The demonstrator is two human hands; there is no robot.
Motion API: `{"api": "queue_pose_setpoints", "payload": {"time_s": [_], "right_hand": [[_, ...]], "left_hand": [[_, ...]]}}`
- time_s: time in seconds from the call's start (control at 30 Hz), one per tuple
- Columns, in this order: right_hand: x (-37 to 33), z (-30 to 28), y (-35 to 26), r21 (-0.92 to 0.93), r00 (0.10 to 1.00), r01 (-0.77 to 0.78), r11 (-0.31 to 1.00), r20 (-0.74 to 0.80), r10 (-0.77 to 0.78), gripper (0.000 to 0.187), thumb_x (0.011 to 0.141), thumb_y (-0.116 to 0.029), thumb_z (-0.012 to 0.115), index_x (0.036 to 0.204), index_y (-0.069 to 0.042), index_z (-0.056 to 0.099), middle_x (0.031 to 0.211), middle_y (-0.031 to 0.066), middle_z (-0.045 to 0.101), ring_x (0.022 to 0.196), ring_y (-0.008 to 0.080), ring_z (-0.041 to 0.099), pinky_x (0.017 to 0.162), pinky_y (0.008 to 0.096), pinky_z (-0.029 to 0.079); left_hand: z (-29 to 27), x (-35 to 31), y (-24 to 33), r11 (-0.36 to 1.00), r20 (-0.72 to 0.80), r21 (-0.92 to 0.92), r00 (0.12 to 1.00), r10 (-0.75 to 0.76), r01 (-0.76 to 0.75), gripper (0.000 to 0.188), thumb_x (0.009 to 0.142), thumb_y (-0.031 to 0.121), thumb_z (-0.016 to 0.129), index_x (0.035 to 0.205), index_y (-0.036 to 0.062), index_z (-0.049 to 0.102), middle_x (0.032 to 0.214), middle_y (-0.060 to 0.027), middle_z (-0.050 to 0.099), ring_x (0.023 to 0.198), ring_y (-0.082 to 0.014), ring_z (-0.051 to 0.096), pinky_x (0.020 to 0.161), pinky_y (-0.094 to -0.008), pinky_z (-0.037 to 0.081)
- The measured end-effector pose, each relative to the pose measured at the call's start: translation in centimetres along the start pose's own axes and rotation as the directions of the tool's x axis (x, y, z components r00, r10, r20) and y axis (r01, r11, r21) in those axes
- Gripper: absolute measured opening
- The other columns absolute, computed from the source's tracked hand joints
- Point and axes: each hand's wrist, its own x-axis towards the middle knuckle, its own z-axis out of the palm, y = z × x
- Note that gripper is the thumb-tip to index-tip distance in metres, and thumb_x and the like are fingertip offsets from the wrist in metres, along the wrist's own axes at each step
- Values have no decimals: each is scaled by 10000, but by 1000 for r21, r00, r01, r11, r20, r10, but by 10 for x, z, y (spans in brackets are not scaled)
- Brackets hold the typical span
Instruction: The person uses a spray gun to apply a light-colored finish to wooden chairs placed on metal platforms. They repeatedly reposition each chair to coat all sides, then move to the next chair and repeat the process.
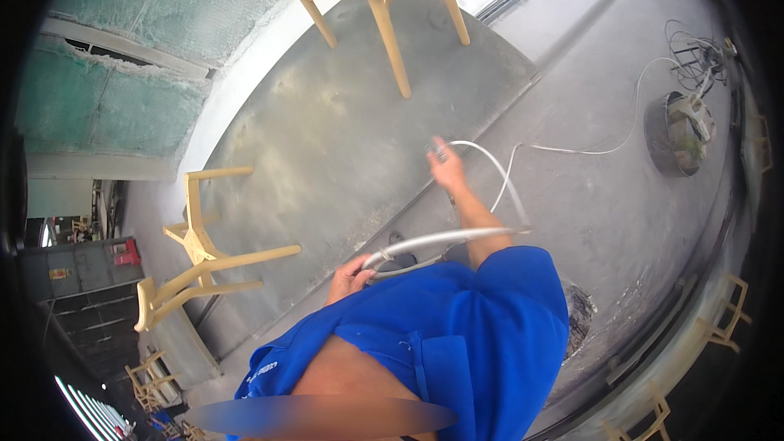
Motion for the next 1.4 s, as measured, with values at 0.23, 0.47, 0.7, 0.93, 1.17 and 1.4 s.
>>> {"api": "queue_pose_setpoints", "payload": {"time_s": [0.23,0.47,0.7,0.93,1.17,1.4], "right_hand": [[-72,67,-119,-758,877,479,443,394,-274,657,870,-165,658,1491,-314,502,1085,223,701,947,427,699,811,529,570],[-150,14,-268,-829,703,494,264,201,-683,718,823,-110,690,1483,-331,513,985,131,675,837,363,697,735,469,577],[-244,-49,-344,-853,260,515,85,61,-964,759,770,-3,719,1471,-242,555,973,94,672,823,303,674,704,416,560],[-269,-56,-388,-584,276,805,98,223,-935,598,885,-41,690,1459,-160,571,955,137,705,798,273,688,737,357,565],[-173,-153,-521,-311,690,639,703,-172,-703,508,963,-281,663,1453,-170,583,910,59,705,742,106,679,569,286,553],[-98,-283,-550,-526,628,487,697,-343,-698,478,964,-280,638,1435,-216,590,876,36,681,760,141,700,574,285,541]], "left_hand": [[-66,0,-38,991,28,-118,997,70,-66,309,913,30,702,1221,17,707,996,-71,745,915,-125,660,822,-287,528],[-75,19,-53,931,171,-192,923,344,-311,284,893,24,737,1177,30,725,978,-59,747,892,-131,671,801,-289,533],[-48,38,-44,732,277,-132,684,675,-669,312,840,29,792,1145,75,745,1036,-127,758,947,-263,737,802,-336,566],[-14,43,0,718,413,-164,614,673,-676,271,860,65,795,1126,73,745,983,-99,748,879,-255,716,764,-339,559],[58,52,87,740,303,-234,676,671,-630,173,884,54,775,1044,25,718,883,-66,710,803,-164,656,745,-301,529],[148,56,128,770,265,-241,724,637,-590,159,885,85,781,1007,23,700,874,-50,708,802,-168,658,759,-308,531]]}}
